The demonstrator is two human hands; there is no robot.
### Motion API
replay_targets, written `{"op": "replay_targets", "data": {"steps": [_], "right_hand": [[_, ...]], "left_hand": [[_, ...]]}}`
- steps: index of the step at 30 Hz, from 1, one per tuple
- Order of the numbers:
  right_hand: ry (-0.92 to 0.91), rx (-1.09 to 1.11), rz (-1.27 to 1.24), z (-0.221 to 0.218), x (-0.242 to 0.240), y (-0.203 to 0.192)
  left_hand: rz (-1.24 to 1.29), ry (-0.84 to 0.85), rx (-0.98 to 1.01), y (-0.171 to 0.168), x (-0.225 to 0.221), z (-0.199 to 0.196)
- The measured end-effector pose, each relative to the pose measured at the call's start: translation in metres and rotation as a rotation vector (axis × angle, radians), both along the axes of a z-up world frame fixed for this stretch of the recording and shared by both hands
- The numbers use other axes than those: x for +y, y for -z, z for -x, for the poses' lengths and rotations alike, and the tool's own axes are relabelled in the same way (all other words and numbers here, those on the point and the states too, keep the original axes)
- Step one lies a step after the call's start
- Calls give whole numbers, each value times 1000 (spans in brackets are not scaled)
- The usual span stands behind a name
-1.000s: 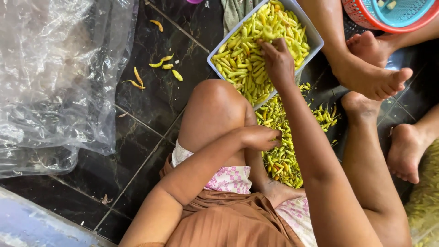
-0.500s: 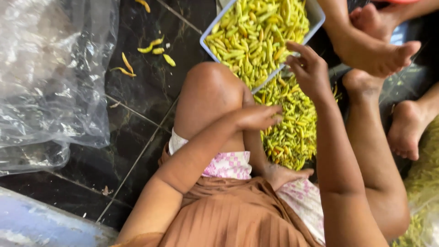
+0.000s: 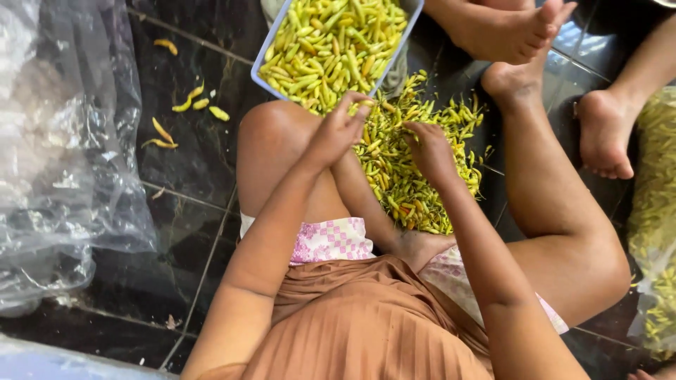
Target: Removing stems from green chilies by hand and sorting them into a tray.
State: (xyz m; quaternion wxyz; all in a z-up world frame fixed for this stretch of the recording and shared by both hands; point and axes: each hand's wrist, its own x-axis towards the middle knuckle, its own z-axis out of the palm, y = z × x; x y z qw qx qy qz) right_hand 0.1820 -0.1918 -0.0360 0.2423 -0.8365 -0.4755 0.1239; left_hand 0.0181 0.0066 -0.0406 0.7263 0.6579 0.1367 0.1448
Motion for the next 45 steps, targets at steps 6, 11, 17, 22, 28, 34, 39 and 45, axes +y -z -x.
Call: {"op": "replay_targets", "data": {"steps": [6,11,17,22,28,34,39,45], "right_hand": [[-46,-149,51,-26,5,67],[40,-149,103,-25,-6,54],[354,598,-364,4,-17,-16],[392,886,-310,35,-30,-44],[332,785,-284,61,-40,-51],[315,740,-342,65,-51,-54],[254,495,-165,49,-39,-59],[89,368,-110,45,1,-98]], "left_hand": [[67,-266,-166,-9,6,4],[103,-221,-22,-25,3,7],[114,101,50,-24,-6,7],[2,243,164,-33,-6,9],[-94,390,262,-33,-32,19],[23,430,292,-17,-55,22],[-52,457,326,-6,-62,23],[-38,286,325,-15,-54,30]]}}
